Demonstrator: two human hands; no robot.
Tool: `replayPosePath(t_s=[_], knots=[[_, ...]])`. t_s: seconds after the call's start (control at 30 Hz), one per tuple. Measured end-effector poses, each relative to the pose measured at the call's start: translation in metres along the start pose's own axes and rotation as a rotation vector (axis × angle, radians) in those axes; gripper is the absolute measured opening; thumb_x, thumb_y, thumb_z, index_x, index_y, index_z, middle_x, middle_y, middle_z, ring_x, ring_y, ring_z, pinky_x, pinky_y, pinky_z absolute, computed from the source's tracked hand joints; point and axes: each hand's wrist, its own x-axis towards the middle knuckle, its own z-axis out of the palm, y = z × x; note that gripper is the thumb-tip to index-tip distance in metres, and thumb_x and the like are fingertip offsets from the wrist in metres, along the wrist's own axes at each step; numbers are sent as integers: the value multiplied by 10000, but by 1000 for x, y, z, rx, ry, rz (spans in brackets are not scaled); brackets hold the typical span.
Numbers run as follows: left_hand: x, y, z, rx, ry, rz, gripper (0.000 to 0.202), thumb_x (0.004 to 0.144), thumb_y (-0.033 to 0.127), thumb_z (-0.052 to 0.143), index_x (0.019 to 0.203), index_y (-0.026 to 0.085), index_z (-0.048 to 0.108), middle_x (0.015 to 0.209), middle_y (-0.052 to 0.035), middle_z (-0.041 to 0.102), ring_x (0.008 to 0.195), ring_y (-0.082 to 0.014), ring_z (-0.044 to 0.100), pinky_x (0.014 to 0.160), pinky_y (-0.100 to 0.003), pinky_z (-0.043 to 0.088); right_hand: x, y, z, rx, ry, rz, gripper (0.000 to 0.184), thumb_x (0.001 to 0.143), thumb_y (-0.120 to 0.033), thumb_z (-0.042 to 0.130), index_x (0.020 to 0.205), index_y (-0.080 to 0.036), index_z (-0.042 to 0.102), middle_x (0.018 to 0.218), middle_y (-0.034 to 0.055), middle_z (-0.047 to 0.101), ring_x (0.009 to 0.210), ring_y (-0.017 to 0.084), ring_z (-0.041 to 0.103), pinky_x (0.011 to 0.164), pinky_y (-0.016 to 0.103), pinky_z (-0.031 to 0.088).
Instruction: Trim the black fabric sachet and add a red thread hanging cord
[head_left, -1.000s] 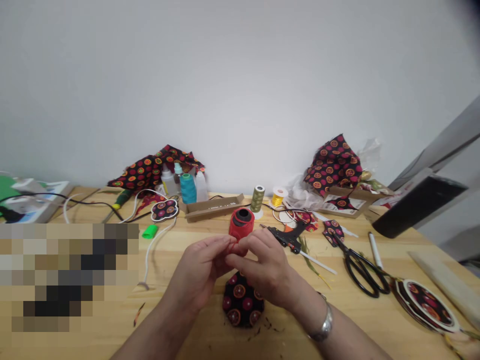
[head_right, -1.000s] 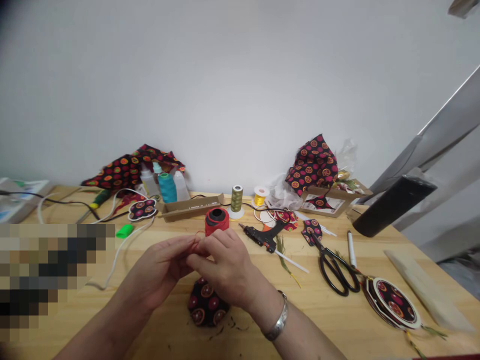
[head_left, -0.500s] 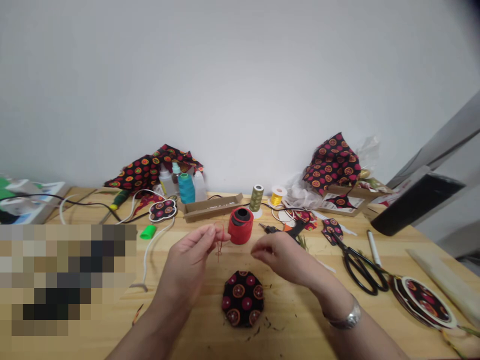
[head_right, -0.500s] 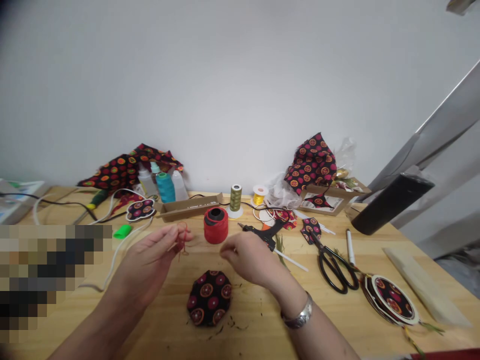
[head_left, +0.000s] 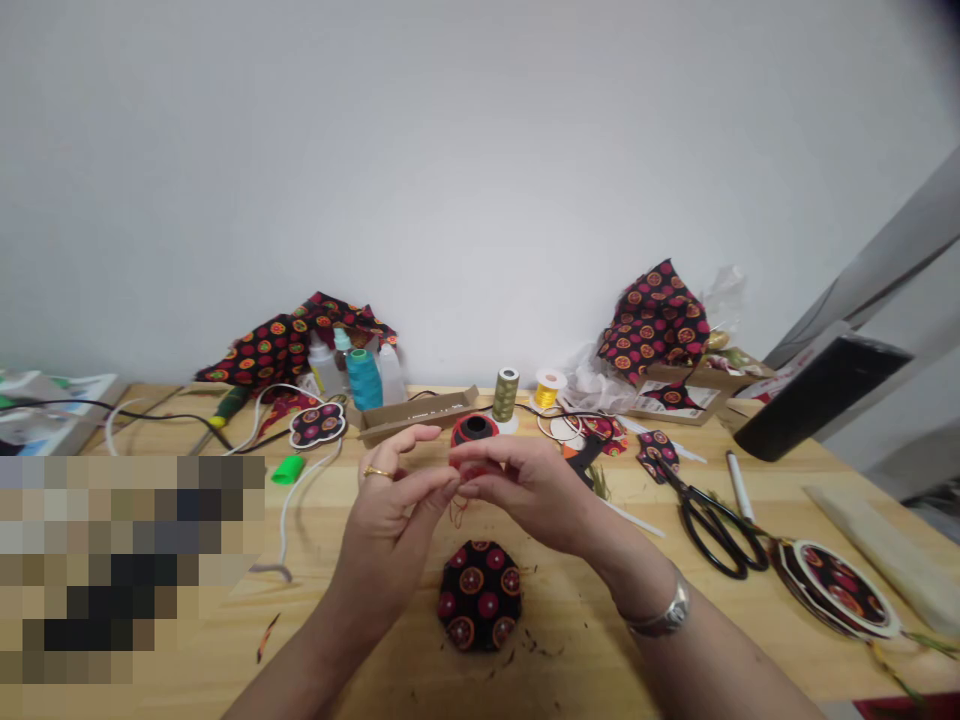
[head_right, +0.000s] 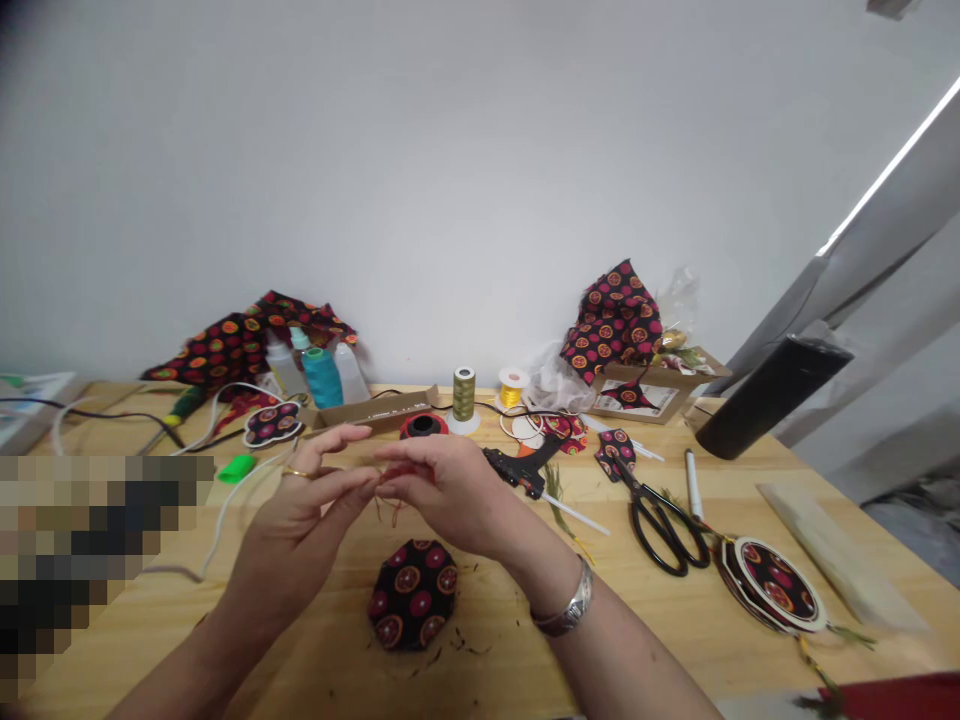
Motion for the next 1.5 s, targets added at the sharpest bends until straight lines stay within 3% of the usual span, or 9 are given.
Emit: replayPosePath(t_s=[0.17,0.47,0.6,0.7,0.77,0.83,1.03,1.23,1.5], knots=[[-2,1,1,23,-48,37,225,876,233,499,858,270,720,1206,-54,477,1134,-245,442,906,-400,374,-1,-3,-3,-125,79,110,158,772,-148,616,624,-181,662,551,-33,561,523,96,473,508,214,351],[-4,-9,4,-8,-30,-1,199,860,247,522,886,256,719,1184,-55,496,1059,-219,485,919,-358,369,-7,-13,-14,-202,161,100,221,783,-205,616,564,-181,615,489,-49,490,457,76,384,446,211,289],[-11,-5,-3,-18,149,-211,225,790,324,601,940,198,712,1031,-77,560,930,-223,529,832,-331,402,-8,-14,-15,-251,247,103,249,790,-207,609,543,-181,596,454,-57,445,438,74,343,433,215,257],[-23,8,-4,-364,-104,-571,273,763,428,607,716,187,727,621,-17,587,563,-143,478,533,-249,379,-14,-13,-8,-349,255,60,241,806,-201,597,567,-178,577,487,-52,474,471,80,384,474,221,287],[-32,19,-2,-688,-332,-848,345,772,462,585,706,153,722,572,-13,587,431,-80,337,426,-215,266,-24,-12,2,-454,250,25,217,812,-180,586,596,-175,568,540,-36,519,518,91,431,515,229,307],[-39,25,3,-914,-372,-978,313,776,421,604,749,133,721,610,-17,602,422,-47,271,414,-195,189,-37,-11,13,-586,240,-23,189,813,-155,569,625,-169,561,601,-11,553,575,113,466,547,246,312],[-48,20,13,-1219,-355,-1098,263,805,327,617,661,117,686,461,69,367,443,-45,221,408,-172,114,-73,-1,42,-773,204,-249,211,851,-97,459,663,-163,530,608,18,562,582,141,453,554,273,318],[-45,14,19,-1151,-282,-1207,218,694,309,734,715,92,725,496,41,473,422,-12,220,374,-126,115,-85,12,56,-810,223,-325,213,806,-38,454,646,-152,535,591,29,561,559,141,452,553,275,367],[-40,9,24,-1139,-228,-1158,202,687,291,742,674,93,707,487,46,466,416,-11,267,352,-101,170,-90,19,61,-771,209,-311,214,815,-54,451,657,-154,556,612,51,610,570,146,512,538,259,419]])
